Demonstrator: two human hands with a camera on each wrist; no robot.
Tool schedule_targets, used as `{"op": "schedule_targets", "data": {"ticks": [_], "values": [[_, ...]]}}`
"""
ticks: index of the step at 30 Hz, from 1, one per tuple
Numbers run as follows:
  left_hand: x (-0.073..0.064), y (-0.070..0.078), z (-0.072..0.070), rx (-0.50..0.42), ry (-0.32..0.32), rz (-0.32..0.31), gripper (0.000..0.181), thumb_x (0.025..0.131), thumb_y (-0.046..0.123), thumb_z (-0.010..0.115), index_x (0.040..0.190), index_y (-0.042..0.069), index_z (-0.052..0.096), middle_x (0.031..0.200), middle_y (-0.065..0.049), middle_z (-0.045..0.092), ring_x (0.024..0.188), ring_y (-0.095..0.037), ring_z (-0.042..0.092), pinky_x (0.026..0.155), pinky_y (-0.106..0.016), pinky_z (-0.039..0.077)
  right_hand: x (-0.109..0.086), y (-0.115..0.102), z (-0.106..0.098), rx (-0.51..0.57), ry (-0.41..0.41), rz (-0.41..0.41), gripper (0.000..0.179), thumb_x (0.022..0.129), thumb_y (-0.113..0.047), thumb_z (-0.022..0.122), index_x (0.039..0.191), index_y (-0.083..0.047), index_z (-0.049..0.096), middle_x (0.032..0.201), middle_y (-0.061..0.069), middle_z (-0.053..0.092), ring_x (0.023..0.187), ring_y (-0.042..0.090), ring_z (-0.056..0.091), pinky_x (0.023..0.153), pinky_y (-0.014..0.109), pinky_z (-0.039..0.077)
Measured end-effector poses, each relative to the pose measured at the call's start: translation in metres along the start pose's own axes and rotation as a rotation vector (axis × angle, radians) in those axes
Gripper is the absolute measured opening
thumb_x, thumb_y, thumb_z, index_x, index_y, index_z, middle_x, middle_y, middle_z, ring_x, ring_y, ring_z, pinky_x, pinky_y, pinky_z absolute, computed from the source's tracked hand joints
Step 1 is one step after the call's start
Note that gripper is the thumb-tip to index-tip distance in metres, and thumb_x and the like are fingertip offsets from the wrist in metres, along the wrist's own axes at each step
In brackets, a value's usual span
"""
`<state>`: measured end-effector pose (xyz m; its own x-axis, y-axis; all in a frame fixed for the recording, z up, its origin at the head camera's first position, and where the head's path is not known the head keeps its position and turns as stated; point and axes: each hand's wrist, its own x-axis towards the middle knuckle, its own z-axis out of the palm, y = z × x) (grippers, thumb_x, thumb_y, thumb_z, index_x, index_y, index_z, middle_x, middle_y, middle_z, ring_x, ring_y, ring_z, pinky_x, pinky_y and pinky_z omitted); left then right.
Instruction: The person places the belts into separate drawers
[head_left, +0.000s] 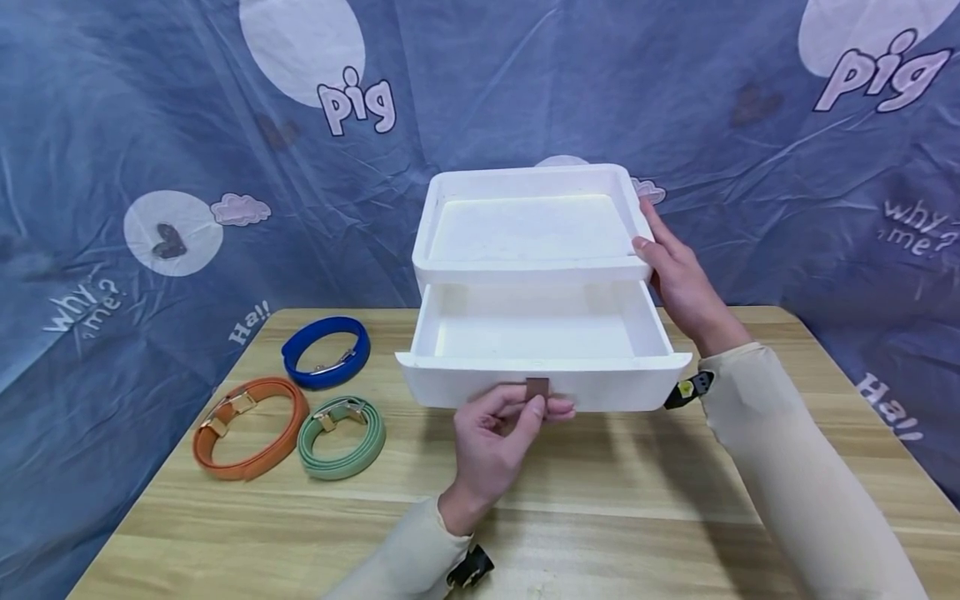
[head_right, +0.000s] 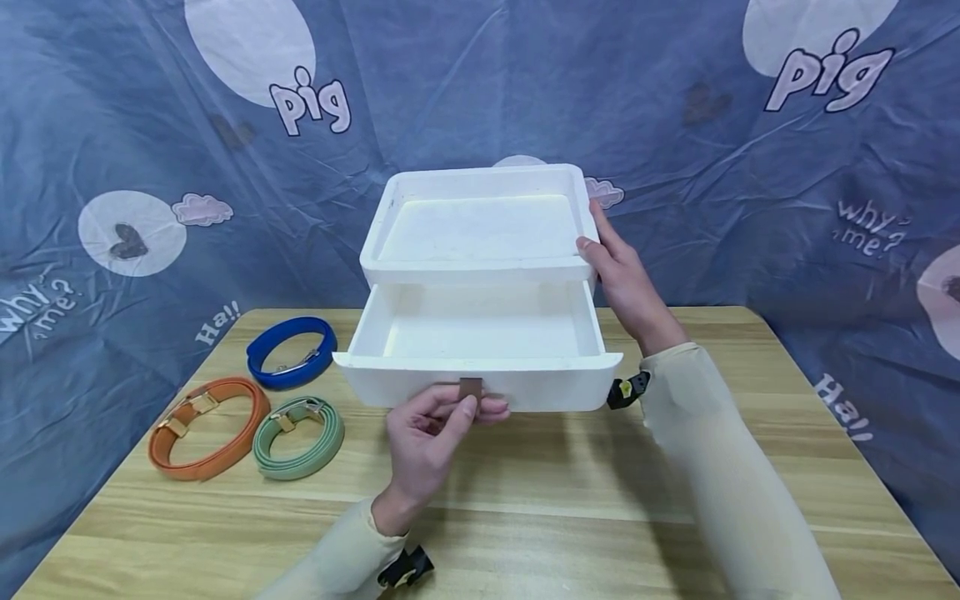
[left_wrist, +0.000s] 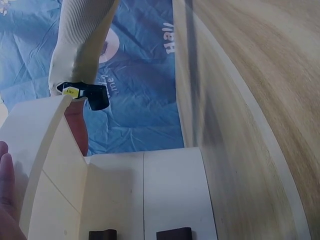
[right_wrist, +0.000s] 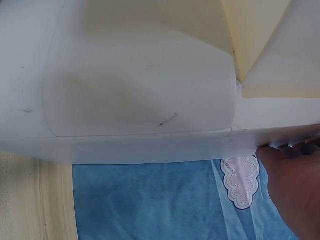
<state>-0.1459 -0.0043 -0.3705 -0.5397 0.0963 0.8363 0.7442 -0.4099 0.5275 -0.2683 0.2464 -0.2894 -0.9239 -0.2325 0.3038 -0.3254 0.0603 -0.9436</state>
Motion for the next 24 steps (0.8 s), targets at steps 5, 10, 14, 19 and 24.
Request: {"op": "schedule_targets", "data": {"ticks": [5,10,14,19,24], "values": [[0.000,-0.001,0.000,-0.008,-0.007,-0.002,0.012,0.088,-0.024,0.048,0.096,-0.022,0.056,0.088,-0.036,0.065,0.077,-0.042,0.070,0.070,-0.049,0.062,-0.001,-0.001,-0.001,-0.013,-0.001,0.005,0.059,0.106,-0.033,0.042,0.157,-0.036,0.011,0.163,-0.011,0.006,0.144,0.025,0.020,0.116,0.045,0.028],[0.001,0.001,-0.004,-0.021,-0.040,-0.023,0.013,0.088,-0.025,0.048,0.098,-0.023,0.055,0.090,-0.036,0.065,0.079,-0.044,0.070,0.072,-0.049,0.061,0.000,-0.001,0.000,-0.003,-0.009,-0.001,0.060,0.106,-0.032,0.043,0.157,-0.035,0.011,0.163,-0.010,0.006,0.144,0.026,0.021,0.114,0.038,0.033],[-0.001,0.005,-0.010,-0.054,-0.079,-0.111,0.015,0.091,-0.023,0.048,0.103,-0.024,0.056,0.094,-0.036,0.065,0.082,-0.044,0.069,0.075,-0.049,0.060,0.000,0.000,-0.001,-0.007,-0.009,-0.003,0.060,0.106,-0.033,0.043,0.157,-0.035,0.012,0.163,-0.010,0.007,0.143,0.027,0.022,0.112,0.038,0.036],[-0.007,0.017,-0.023,0.001,-0.084,-0.297,0.015,0.095,-0.013,0.052,0.106,-0.018,0.061,0.094,-0.029,0.069,0.081,-0.038,0.071,0.073,-0.046,0.062,0.000,0.000,-0.002,-0.007,-0.005,-0.001,0.060,0.106,-0.033,0.043,0.157,-0.034,0.011,0.163,-0.010,0.006,0.143,0.026,0.022,0.115,0.048,0.028],[-0.007,0.039,-0.043,0.050,-0.108,-0.449,0.015,0.098,-0.004,0.054,0.104,-0.015,0.063,0.090,-0.023,0.071,0.077,-0.031,0.072,0.067,-0.045,0.063,0.000,0.000,-0.002,-0.006,-0.006,-0.001,0.061,0.106,-0.033,0.043,0.157,-0.034,0.011,0.163,-0.010,0.006,0.143,0.026,0.022,0.115,0.044,0.030]]}}
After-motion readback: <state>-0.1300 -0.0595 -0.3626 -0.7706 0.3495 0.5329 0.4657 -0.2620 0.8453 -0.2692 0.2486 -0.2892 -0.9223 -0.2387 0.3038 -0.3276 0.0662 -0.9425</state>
